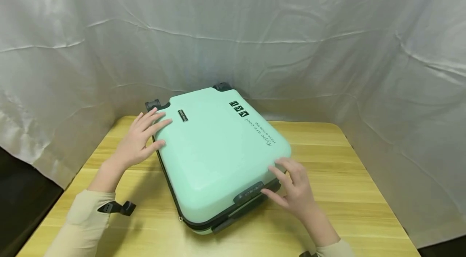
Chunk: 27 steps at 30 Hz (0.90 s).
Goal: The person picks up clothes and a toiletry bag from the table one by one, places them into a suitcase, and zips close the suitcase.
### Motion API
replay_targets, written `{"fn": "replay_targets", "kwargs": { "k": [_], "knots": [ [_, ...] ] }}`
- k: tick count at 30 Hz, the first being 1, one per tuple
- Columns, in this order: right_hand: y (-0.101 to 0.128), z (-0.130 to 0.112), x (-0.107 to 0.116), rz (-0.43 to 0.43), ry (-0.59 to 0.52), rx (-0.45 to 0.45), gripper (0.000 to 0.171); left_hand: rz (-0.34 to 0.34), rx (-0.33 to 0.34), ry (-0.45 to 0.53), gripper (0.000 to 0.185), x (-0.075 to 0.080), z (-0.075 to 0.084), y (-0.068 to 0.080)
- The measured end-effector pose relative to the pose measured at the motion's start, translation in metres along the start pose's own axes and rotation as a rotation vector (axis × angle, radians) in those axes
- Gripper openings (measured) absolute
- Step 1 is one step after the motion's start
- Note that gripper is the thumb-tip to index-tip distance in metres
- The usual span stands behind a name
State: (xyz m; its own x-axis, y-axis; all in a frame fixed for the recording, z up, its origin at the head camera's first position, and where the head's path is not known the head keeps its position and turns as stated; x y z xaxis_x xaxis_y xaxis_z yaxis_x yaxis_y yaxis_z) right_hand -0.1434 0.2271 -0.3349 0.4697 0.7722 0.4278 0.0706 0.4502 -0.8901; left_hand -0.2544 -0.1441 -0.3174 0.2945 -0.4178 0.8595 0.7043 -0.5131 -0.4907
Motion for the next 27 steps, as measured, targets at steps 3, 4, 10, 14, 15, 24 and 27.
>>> {"fn": "replay_targets", "kwargs": {
  "k": [3,4,10,14,15,24,27],
  "knots": [
    [0.003,0.002,-0.001,-0.006,0.002,-0.005,0.054,0.003,0.040,0.014,0.056,-0.001,-0.015,-0.004],
    [0.004,0.002,-0.002,-0.007,0.002,-0.006,0.055,0.002,0.055,0.021,0.055,-0.002,-0.019,-0.005],
    [0.007,0.004,-0.002,-0.019,0.004,-0.017,0.057,-0.009,0.114,0.037,0.054,-0.006,-0.036,-0.011],
    [0.006,0.006,-0.002,-0.020,0.012,-0.018,0.059,0.001,0.123,0.057,0.054,-0.008,-0.037,-0.012],
    [0.006,0.006,-0.002,-0.022,0.012,-0.018,0.059,0.006,0.125,0.061,0.054,-0.009,-0.037,-0.011],
    [0.008,0.018,-0.002,-0.064,-0.016,-0.015,0.060,0.060,0.129,0.067,0.059,-0.007,-0.027,-0.004],
    [0.013,0.028,-0.001,-0.083,-0.030,-0.032,0.062,0.076,0.126,0.054,0.061,-0.006,-0.022,0.000]
  ]
}}
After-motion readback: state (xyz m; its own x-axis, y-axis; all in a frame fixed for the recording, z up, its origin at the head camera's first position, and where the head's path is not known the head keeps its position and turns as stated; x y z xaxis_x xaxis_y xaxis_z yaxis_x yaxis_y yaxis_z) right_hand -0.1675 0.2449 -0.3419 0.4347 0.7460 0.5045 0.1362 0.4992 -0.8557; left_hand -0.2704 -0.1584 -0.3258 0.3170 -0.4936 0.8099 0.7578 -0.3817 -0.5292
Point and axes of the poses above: each hand's wrist, its own y-axis away from the middle knuckle, its own x-axis out of the back of the hand, z = x × y, the point moved 9 cm from there along -y, towards the middle knuckle, and after that the axes turned 8 degrees about -z, right-handed, at the moved point
